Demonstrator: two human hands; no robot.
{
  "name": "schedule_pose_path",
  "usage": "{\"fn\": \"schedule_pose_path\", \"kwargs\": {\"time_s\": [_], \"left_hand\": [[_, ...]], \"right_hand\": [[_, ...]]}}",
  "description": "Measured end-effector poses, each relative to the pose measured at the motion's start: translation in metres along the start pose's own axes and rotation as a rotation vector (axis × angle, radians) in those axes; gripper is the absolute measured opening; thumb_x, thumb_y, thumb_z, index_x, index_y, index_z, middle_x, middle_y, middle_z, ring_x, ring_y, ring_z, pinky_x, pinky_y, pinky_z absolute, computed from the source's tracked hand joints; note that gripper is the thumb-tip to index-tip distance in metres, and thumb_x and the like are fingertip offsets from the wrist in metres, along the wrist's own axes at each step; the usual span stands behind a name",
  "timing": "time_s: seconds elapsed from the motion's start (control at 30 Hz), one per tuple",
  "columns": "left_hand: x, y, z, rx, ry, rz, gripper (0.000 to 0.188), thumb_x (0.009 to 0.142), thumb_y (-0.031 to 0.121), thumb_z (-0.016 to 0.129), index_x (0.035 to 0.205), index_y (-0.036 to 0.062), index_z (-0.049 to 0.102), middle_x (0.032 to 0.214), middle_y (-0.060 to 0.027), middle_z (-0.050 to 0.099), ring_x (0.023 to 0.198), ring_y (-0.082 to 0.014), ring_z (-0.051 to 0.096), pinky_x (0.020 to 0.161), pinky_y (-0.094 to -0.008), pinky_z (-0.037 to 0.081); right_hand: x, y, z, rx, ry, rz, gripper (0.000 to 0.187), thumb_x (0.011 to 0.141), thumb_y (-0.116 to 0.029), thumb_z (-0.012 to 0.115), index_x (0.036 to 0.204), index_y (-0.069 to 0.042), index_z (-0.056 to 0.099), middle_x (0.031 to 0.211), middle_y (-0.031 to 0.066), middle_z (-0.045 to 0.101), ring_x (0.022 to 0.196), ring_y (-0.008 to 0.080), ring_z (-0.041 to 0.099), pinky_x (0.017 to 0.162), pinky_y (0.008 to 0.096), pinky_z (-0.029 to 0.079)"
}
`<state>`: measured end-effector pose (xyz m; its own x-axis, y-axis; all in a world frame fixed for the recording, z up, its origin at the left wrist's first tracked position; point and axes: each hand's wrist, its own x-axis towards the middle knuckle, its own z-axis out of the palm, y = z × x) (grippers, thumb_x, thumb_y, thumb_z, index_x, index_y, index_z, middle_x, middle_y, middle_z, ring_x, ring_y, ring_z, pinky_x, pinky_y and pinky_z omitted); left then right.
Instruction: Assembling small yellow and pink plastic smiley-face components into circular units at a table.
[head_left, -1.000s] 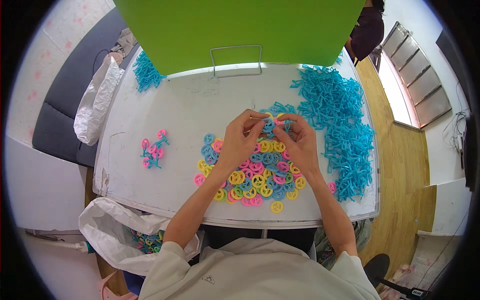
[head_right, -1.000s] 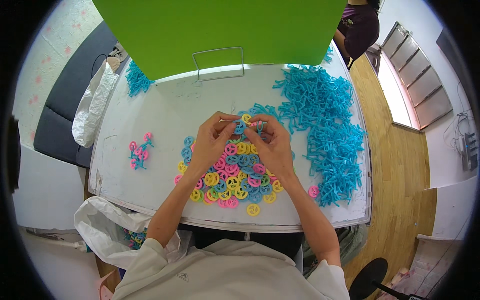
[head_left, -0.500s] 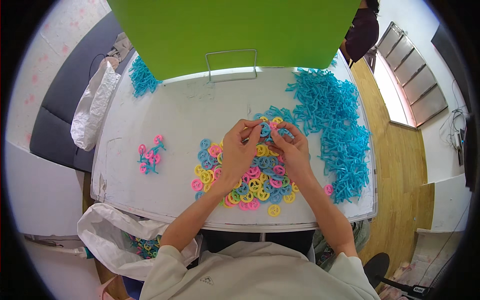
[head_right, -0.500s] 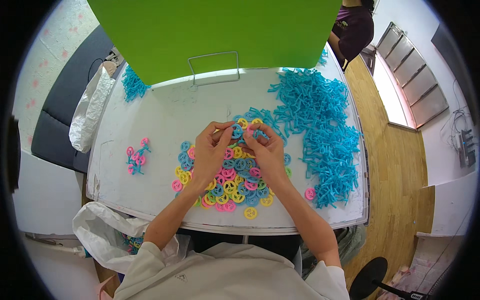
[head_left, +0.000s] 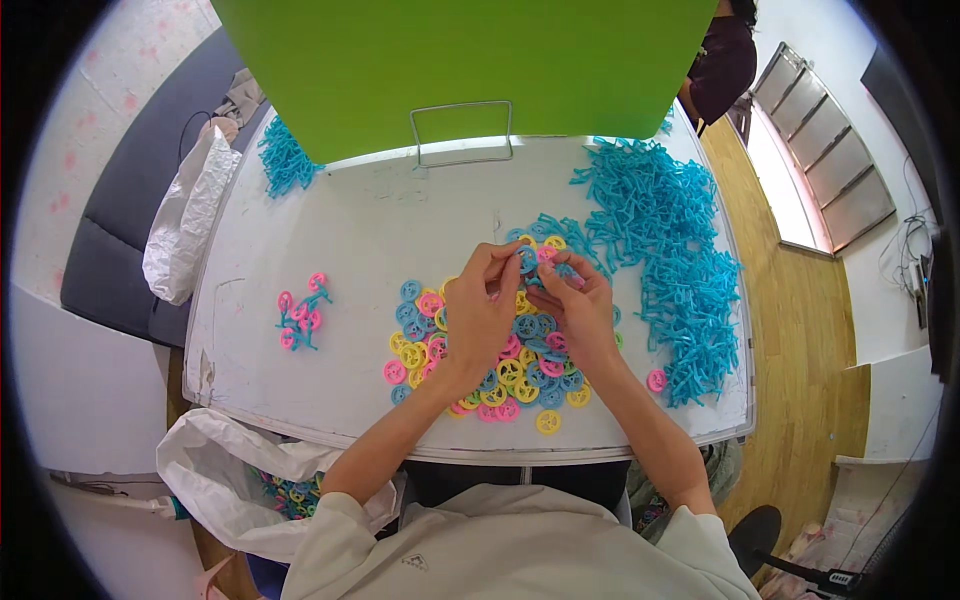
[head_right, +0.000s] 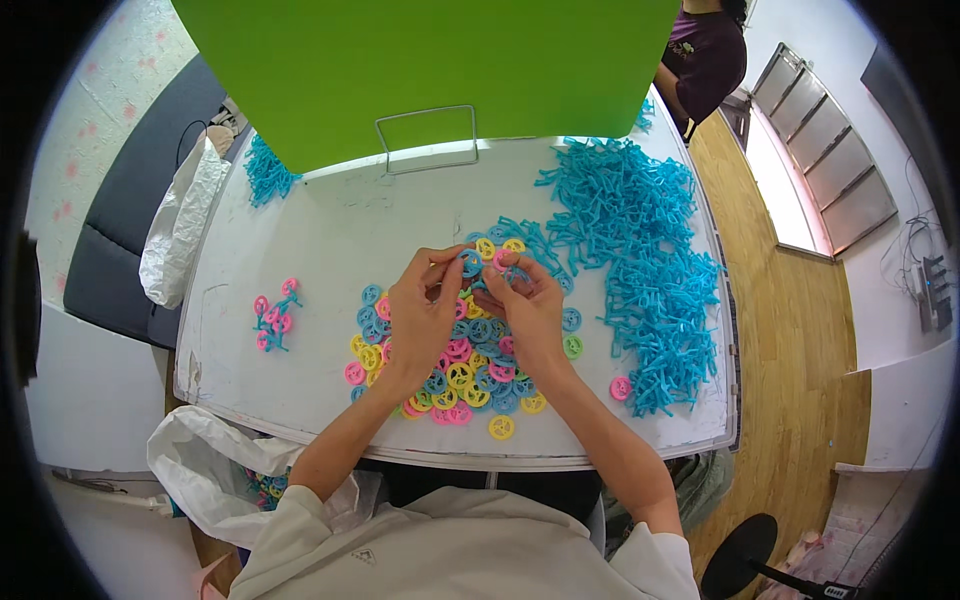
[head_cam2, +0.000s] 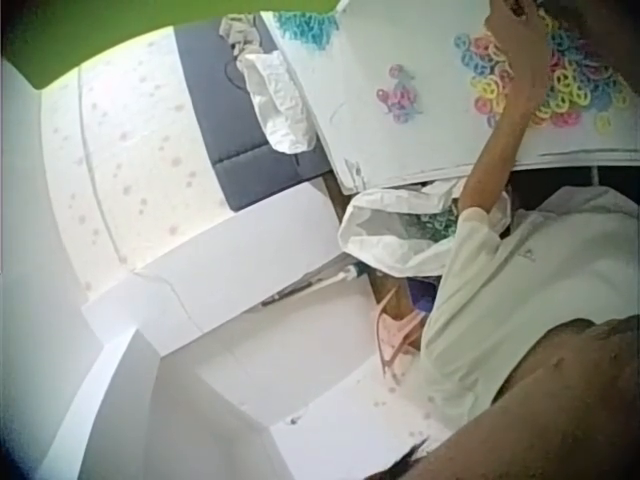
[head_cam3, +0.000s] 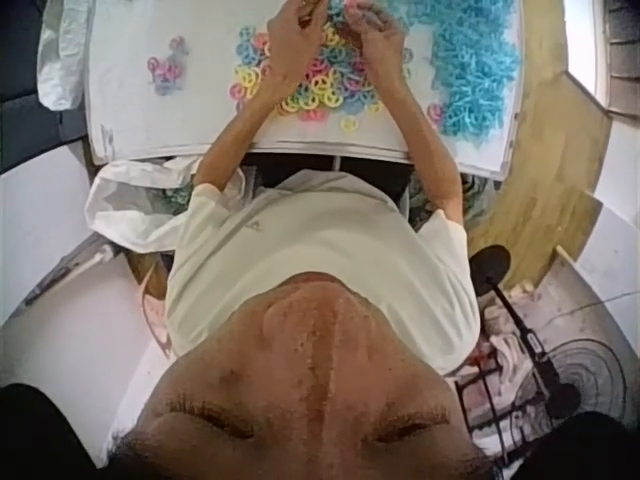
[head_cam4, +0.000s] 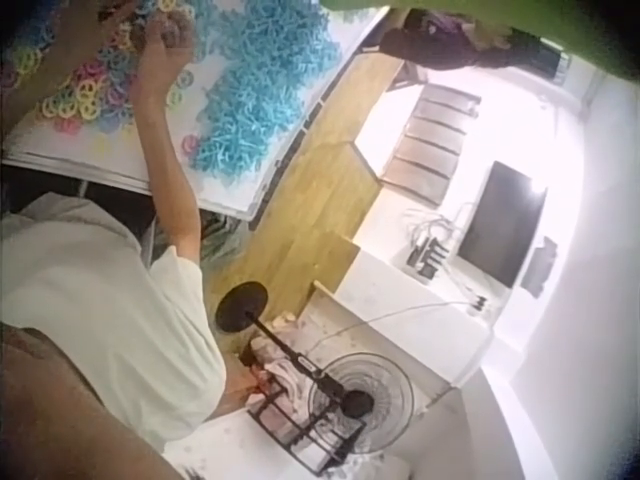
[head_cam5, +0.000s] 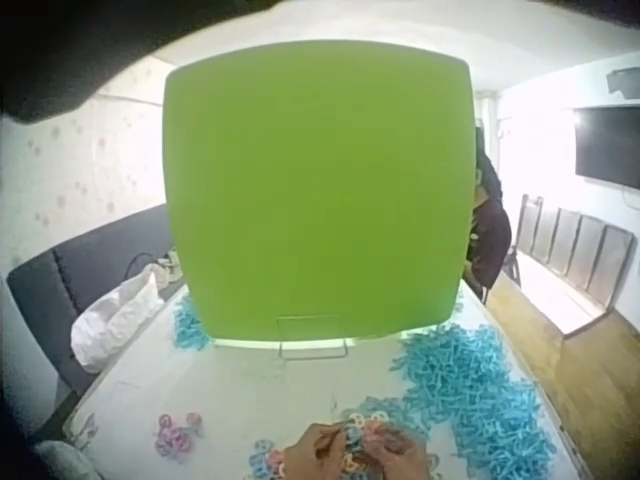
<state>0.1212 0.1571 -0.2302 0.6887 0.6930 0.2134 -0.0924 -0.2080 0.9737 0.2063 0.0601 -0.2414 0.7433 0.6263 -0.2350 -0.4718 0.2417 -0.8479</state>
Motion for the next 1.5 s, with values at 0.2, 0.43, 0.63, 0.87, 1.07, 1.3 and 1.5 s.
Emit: {"fn": "schedule_pose_path", "kwargs": {"time_s": [0.2,0.43,0.63,0.87,1.07,1.3,1.5], "left_hand": [[-0.001,0.003,0.003,0.056,0.024,0.078,0.015,0.093,0.006,0.056,0.105,-0.0025,0.058,0.088,-0.0126,0.07,0.077,-0.0141,0.067,0.067,-0.0235,0.052],[0.015,-0.004,-0.013,-0.26,-0.169,-0.113,0.019,0.095,0.01,0.053,0.11,-0.0029,0.054,0.105,-0.0109,0.062,0.096,-0.0162,0.062,0.085,-0.0292,0.055],[0.014,-0.002,-0.014,-0.407,-0.178,-0.148,0.021,0.094,0.012,0.057,0.11,-0.0018,0.053,0.103,-0.0112,0.061,0.097,-0.0168,0.062,0.087,-0.03,0.054],[0.016,0.002,-0.019,-0.258,-0.31,-0.277,0.019,0.093,0.012,0.057,0.109,0.0012,0.056,0.106,-0.0088,0.061,0.094,-0.0143,0.061,0.085,-0.0307,0.054],[0.028,-0.007,-0.03,0.194,-0.114,-0.01,0.021,0.09,0.011,0.061,0.11,0.0065,0.061,0.104,-0.008,0.062,0.093,-0.0182,0.061,0.078,-0.033,0.051],[0.022,-0.024,-0.017,0.702,-0.164,0.363,0.02,0.08,0.009,0.068,0.1,0.0078,0.068,0.098,-0.007,0.06,0.092,-0.0266,0.053,0.083,-0.0364,0.046],[0.021,-0.038,-0.011,0.81,-0.318,0.532,0.02,0.078,0.007,0.067,0.098,0.0061,0.067,0.095,-0.0047,0.061,0.09,-0.0265,0.054,0.082,-0.0377,0.047]], "right_hand": [[0.006,0.003,-0.006,0.026,-0.014,-0.053,0.02,0.087,-0.005,0.066,0.102,-0.004,0.053,0.089,0.0057,0.064,0.081,0.0124,0.064,0.074,0.0277,0.057],[-0.001,-0.01,-0.001,-0.564,-0.021,-0.513,0.023,0.083,0.0,0.068,0.102,0.0,0.054,0.09,0.0068,0.066,0.084,0.009,0.064,0.07,0.021,0.052],[0.0,-0.019,-0.006,-0.525,-0.06,-0.391,0.029,0.082,0.004,0.068,0.108,0.001,0.056,0.096,0.0094,0.067,0.082,0.0101,0.065,0.068,0.0206,0.053],[0.008,-0.021,-0.017,-0.291,-0.135,-0.351,0.028,0.085,-0.002,0.066,0.111,0.001,0.056,0.097,0.0084,0.066,0.084,0.0085,0.062,0.073,0.0213,0.051],[0.013,-0.019,-0.014,-0.087,-0.176,-0.27,0.011,0.094,-0.012,0.054,0.102,-0.004,0.055,0.097,0.0058,0.064,0.085,0.0106,0.061,0.077,0.0254,0.051],[0.017,-0.025,-0.032,-0.047,-0.162,-0.22,0.015,0.097,-0.019,0.053,0.1,-0.004,0.052,0.09,0.0072,0.065,0.082,0.0137,0.063,0.075,0.0256,0.051],[0.013,-0.032,-0.018,-0.305,-0.151,-0.219,0.019,0.097,-0.017,0.054,0.107,-0.001,0.055,0.08,0.0014,0.062,0.076,0.0082,0.058,0.067,0.0233,0.047]]}}
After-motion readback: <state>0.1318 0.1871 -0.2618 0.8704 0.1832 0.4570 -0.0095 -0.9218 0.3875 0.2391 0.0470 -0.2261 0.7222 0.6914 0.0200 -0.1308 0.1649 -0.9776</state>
